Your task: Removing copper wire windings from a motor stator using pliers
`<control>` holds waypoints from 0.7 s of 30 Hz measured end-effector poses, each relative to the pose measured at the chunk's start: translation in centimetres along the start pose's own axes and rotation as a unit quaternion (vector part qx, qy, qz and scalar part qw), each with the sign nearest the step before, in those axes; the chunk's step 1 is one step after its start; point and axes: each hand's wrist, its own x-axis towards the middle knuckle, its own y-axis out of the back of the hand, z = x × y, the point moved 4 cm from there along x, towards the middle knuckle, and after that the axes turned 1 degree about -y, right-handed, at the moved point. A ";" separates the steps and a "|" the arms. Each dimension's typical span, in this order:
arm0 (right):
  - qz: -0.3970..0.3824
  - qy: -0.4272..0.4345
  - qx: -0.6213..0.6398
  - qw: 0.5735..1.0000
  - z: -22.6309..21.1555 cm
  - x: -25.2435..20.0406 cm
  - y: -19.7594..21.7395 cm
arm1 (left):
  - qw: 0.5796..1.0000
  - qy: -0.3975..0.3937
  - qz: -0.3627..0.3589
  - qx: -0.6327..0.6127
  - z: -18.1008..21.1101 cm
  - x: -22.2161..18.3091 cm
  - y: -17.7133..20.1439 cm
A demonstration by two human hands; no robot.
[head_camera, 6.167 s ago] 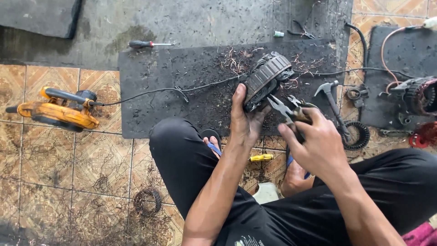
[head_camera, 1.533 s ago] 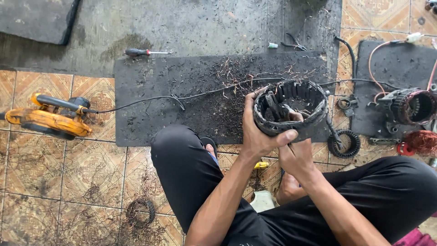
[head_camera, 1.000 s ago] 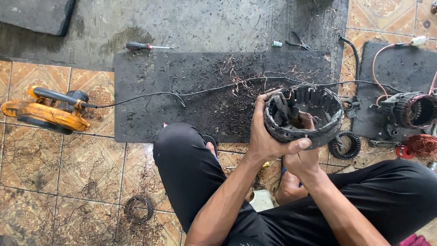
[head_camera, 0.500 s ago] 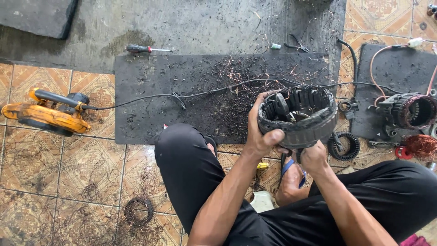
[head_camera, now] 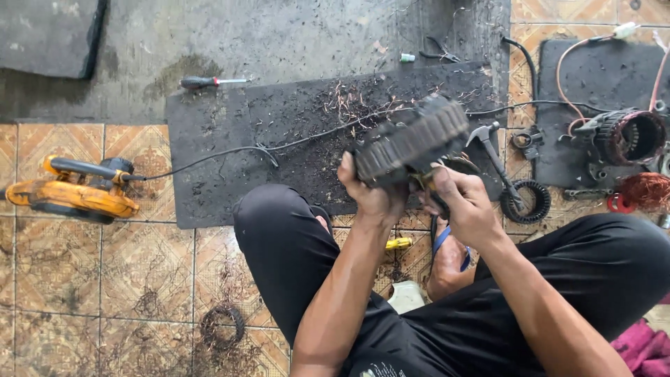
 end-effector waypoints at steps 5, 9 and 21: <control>0.009 -0.040 -0.085 0.996 -0.3 -0.8 1.3 | 0.995 0.047 0.087 0.015 -0.9 -0.1 1.8; -0.030 -0.084 -0.157 0.984 -0.4 -1.9 1.9 | 0.990 0.062 0.125 -0.025 -0.5 -0.1 1.5; 0.044 0.034 -0.576 0.816 0.0 -1.0 -0.9 | 0.989 0.014 0.014 0.148 -3.4 2.1 8.8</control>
